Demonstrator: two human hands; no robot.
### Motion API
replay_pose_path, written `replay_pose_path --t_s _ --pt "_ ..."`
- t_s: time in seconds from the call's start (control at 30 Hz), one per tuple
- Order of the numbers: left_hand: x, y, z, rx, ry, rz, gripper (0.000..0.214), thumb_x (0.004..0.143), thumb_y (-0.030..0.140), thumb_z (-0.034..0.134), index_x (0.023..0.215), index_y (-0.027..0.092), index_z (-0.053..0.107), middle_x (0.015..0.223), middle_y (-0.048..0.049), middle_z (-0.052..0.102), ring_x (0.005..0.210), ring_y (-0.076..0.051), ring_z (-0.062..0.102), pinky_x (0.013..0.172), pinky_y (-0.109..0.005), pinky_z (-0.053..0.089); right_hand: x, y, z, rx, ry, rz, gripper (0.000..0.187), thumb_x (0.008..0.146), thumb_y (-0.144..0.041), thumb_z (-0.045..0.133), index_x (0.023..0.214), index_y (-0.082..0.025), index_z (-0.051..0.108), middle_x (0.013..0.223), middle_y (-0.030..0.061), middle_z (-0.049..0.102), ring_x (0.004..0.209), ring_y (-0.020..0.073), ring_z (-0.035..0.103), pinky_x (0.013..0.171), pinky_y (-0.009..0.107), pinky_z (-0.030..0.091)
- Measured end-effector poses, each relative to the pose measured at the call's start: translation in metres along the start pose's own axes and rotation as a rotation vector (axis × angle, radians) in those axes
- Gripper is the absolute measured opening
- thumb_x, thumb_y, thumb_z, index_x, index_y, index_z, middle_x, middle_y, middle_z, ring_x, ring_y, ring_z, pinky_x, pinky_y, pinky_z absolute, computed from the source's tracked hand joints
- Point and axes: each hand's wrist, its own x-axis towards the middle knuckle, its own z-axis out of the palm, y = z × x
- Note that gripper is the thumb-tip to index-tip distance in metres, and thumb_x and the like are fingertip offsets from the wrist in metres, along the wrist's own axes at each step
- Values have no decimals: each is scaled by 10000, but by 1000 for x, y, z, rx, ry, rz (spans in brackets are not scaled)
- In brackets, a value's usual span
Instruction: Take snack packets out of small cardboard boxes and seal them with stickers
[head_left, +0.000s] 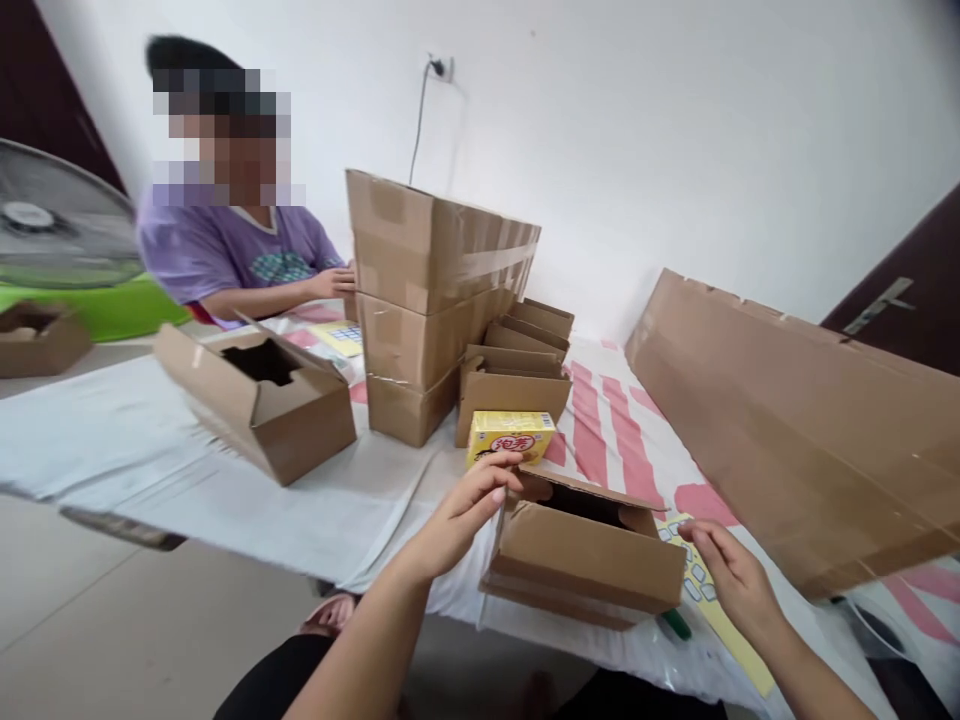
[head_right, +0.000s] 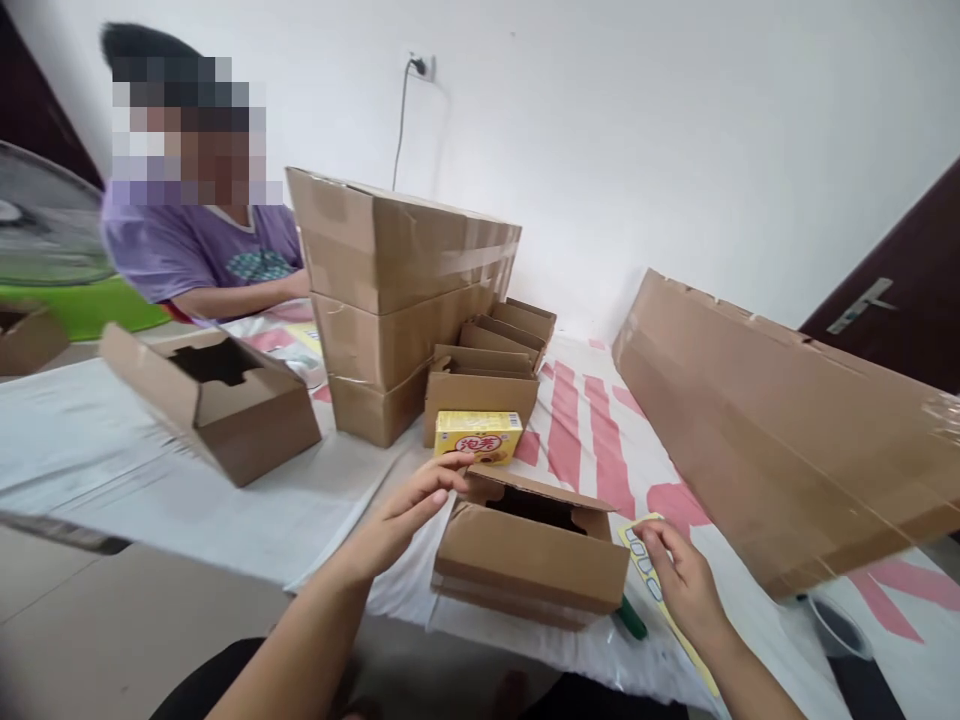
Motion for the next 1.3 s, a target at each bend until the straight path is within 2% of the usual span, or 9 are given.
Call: replay_pose_path --t_s 0.13,0.23,0.3,0.37,0.47,0.6,0.83,1.07,1.3 --pt "-1 0 1 80 11 10 250 934 343 444 944 209 654 1346 -93 491 1299 -259 417 1106 -425 298 -13 -21 -3 -37 25 -122 346 919 -493 429 938 -226 647 982 81 690 958 242 649 819 318 538" --pt "0 2 0 134 43 34 216 917 289 448 916 213 650 1308 -92 503 1281 -253 426 1094 -414 312 -13 -34 -6 -139 -67 -281 308 906 -464 474 1064 -252 632 1088 88 670 1035 269 628 886 385 529" --pt "1 1 -5 171 75 9 166 882 229 470 909 213 633 1236 -91 523 1229 -244 458 1064 -406 338 -13 -44 -5 -227 -136 -360 388 862 -479 549 1187 -270 586 1193 94 633 1112 297 591 920 430 515" --pt "0 -3 -12 179 74 -103 147 817 172 519 923 215 612 1139 -77 548 1126 -230 506 997 -395 385 -13 -52 0 -295 -181 -400 520 811 -499 615 1272 -275 527 1256 103 598 1159 317 560 924 452 514" --pt "-1 -16 -22 125 -18 -277 264 674 131 643 925 206 614 982 -44 600 936 -215 558 838 -367 454 -14 -56 9 -344 -213 -411 557 810 -495 614 1303 -272 480 1272 111 580 1162 313 554 906 448 526" --pt "-3 -38 -26 -4 -120 -341 383 549 112 731 909 180 617 843 -11 631 812 -178 578 735 -309 462 -14 -48 16 -356 -227 -427 558 841 -463 581 1341 -286 408 1313 106 541 1182 297 532 915 438 517" --pt "-3 -57 -17 -159 -65 -405 259 582 196 733 796 157 592 723 20 578 699 -123 529 675 -262 417 -12 -41 21 -335 -217 -464 567 850 -453 566 1358 -292 371 1312 101 532 1178 302 522 927 446 492" --pt "-1 -61 -11 -218 -11 -429 203 621 268 709 728 172 566 666 46 526 612 -100 485 589 -239 390 -11 -38 22 -341 -218 -476 575 850 -451 562 1363 -292 358 1307 113 529 1167 315 526 916 463 493" --pt "0 -61 -7 -259 -5 -429 148 631 226 688 696 163 571 636 53 527 571 -82 461 563 -221 361 -11 -43 23 -333 -198 -495 568 848 -454 560 1359 -290 374 1287 110 544 1145 310 545 892 446 511"
